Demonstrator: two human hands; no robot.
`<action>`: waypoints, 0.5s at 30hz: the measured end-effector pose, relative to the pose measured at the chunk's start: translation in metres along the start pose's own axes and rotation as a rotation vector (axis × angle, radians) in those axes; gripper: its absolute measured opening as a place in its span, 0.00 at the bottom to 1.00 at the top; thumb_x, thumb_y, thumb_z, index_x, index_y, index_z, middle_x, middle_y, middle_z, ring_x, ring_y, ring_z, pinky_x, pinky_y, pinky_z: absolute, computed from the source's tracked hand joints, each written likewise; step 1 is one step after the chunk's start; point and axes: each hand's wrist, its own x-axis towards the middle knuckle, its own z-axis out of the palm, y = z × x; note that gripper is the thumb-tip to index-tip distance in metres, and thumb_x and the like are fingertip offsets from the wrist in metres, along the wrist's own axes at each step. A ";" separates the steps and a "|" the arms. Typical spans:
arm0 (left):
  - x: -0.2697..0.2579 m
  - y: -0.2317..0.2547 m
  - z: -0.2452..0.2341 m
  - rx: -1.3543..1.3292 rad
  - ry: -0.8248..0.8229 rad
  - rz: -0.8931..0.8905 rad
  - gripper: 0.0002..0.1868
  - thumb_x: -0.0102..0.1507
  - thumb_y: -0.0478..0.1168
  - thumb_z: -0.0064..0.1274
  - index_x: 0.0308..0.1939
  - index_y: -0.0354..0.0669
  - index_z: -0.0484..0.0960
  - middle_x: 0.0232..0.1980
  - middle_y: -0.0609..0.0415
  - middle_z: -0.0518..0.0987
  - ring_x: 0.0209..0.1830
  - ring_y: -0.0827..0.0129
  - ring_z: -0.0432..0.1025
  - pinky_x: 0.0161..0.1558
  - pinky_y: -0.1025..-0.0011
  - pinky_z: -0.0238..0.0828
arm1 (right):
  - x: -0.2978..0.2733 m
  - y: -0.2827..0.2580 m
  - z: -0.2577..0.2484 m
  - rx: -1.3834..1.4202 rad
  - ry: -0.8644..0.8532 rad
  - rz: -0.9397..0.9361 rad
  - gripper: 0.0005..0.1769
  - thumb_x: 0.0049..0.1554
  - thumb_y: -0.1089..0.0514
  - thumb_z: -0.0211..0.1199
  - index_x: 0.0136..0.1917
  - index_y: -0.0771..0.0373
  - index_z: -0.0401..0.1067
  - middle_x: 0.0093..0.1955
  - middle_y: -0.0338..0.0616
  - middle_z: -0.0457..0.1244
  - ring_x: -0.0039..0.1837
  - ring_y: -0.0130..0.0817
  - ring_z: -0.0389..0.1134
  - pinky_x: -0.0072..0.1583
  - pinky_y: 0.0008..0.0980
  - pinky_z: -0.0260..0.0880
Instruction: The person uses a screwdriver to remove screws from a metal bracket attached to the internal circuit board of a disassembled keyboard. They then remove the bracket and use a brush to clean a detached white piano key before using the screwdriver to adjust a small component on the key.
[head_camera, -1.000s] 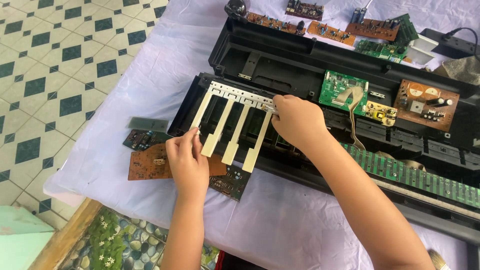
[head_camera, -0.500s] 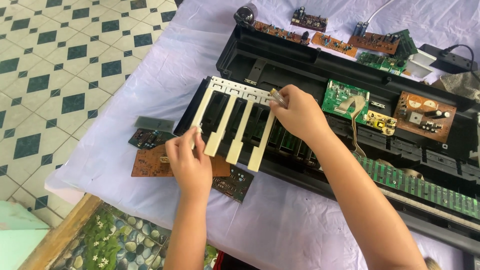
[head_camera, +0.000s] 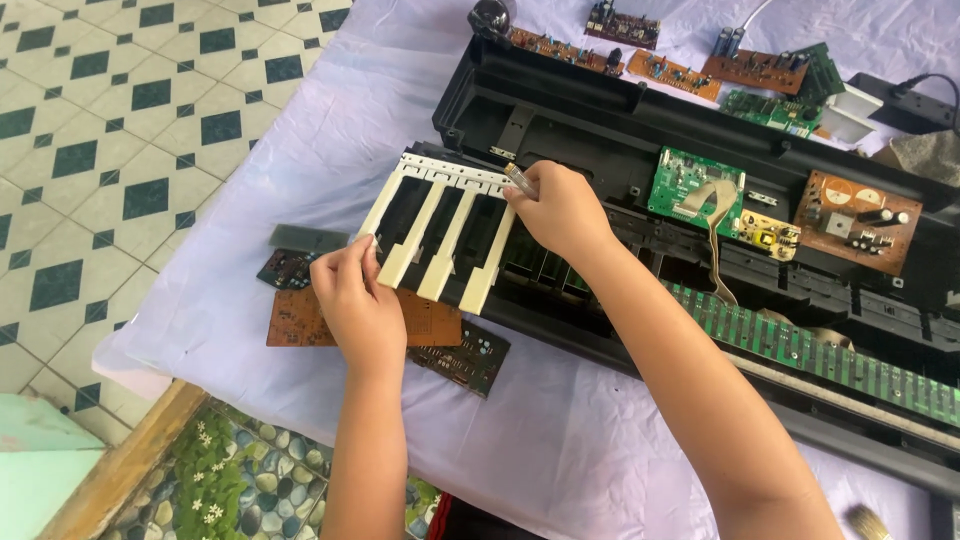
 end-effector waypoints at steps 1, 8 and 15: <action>0.000 0.000 -0.001 0.000 0.004 0.000 0.04 0.72 0.30 0.51 0.49 0.37 0.79 0.43 0.53 0.66 0.44 0.58 0.74 0.42 0.65 0.80 | 0.000 0.000 0.001 -0.001 0.000 -0.004 0.25 0.62 0.53 0.60 0.64 0.75 0.72 0.53 0.62 0.69 0.55 0.53 0.74 0.55 0.46 0.75; -0.002 -0.008 -0.001 0.010 0.029 0.028 0.05 0.72 0.29 0.52 0.50 0.37 0.81 0.47 0.48 0.70 0.48 0.52 0.75 0.46 0.60 0.80 | -0.001 0.002 0.008 0.038 0.011 0.000 0.27 0.64 0.50 0.61 0.67 0.74 0.69 0.56 0.63 0.68 0.57 0.53 0.74 0.54 0.45 0.76; -0.006 -0.014 0.001 0.001 0.160 0.160 0.08 0.68 0.28 0.59 0.51 0.39 0.84 0.52 0.49 0.74 0.55 0.54 0.76 0.51 0.60 0.79 | -0.017 -0.002 -0.003 0.096 0.107 -0.017 0.26 0.63 0.48 0.63 0.67 0.69 0.71 0.57 0.61 0.69 0.59 0.56 0.73 0.53 0.49 0.76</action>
